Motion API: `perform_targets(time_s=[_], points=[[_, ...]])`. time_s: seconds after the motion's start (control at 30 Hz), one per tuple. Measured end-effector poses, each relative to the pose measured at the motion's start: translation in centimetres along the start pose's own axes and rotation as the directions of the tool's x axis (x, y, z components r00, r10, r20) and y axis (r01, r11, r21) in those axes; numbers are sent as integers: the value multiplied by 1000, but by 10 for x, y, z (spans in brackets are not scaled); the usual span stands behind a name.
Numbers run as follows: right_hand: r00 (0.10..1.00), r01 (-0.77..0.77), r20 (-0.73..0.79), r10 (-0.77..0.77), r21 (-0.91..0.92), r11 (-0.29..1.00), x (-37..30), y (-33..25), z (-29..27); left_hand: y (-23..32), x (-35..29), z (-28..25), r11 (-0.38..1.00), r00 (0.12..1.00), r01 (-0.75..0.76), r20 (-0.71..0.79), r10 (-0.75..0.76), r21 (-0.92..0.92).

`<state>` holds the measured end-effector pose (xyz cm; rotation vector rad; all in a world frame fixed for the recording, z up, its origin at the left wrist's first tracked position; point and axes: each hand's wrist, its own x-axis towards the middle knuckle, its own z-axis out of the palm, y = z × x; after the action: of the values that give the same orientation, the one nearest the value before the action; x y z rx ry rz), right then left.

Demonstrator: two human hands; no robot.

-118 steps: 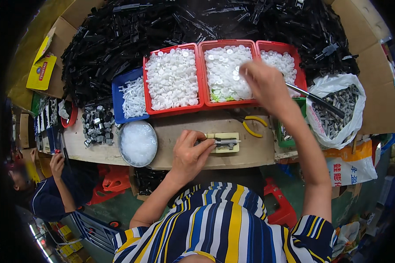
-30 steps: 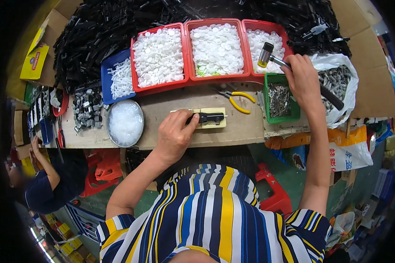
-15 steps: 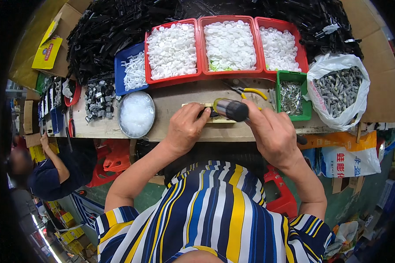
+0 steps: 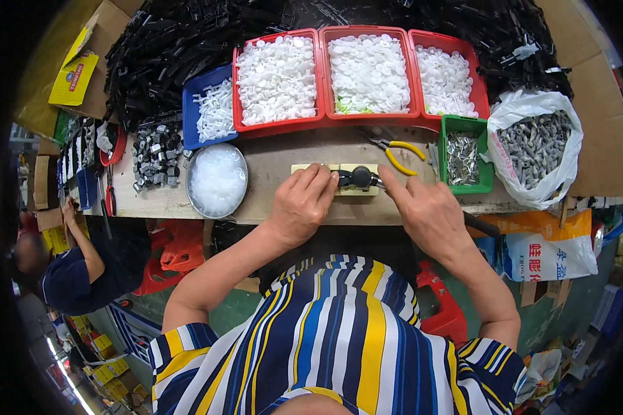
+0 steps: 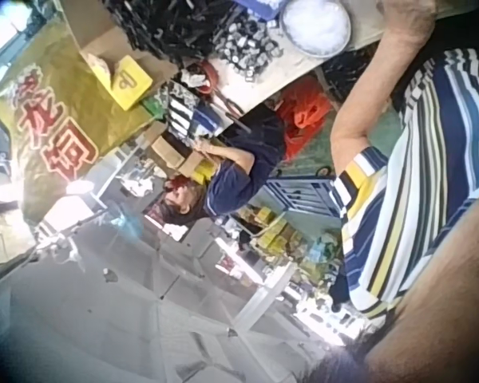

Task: The person assembles small padlocks at a workbench. They pick up a metal lock body, insert a white plastic component, and use pliers to secure a metal pin. The completed locks are placed into a pile on the table. This process is repeated continuously throughout the clip.

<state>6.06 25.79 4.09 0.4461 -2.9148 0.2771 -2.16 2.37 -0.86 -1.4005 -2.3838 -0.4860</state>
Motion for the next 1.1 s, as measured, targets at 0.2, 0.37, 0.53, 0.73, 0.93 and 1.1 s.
perform_targets(time_s=[0.2, 0.37, 0.53, 0.73, 0.93, 1.1], points=[[997, -52, -52, 54, 51, 997, -5, -4, 5, 2, -4, 2, 1000, 1000, 14, -22, -14, 7], [999, -27, -21, 29, 97, 995, 16, -13, -19, 13, -5, -5, 998, 999, 44, -3, -44, -44], [939, 170, -331, -95, 206, 964, 50, -28, -24, 37, -18, 4, 982, 997, 77, -15, -81, -173], [981, 196, -32, -194, 108, 975, 63, -35, -7, 38, -21, 10, 970, 993, 71, -77, -91, -231], [952, 152, 272, -141, -21, 988, 49, -26, 4, 40, -25, 6, 968, 984, 79, -134, -114, -239], [989, 116, -115, -97, 173, 978, 41, -21, -8, 27, -35, -6, 957, 973, 134, -148, -176, -257]])
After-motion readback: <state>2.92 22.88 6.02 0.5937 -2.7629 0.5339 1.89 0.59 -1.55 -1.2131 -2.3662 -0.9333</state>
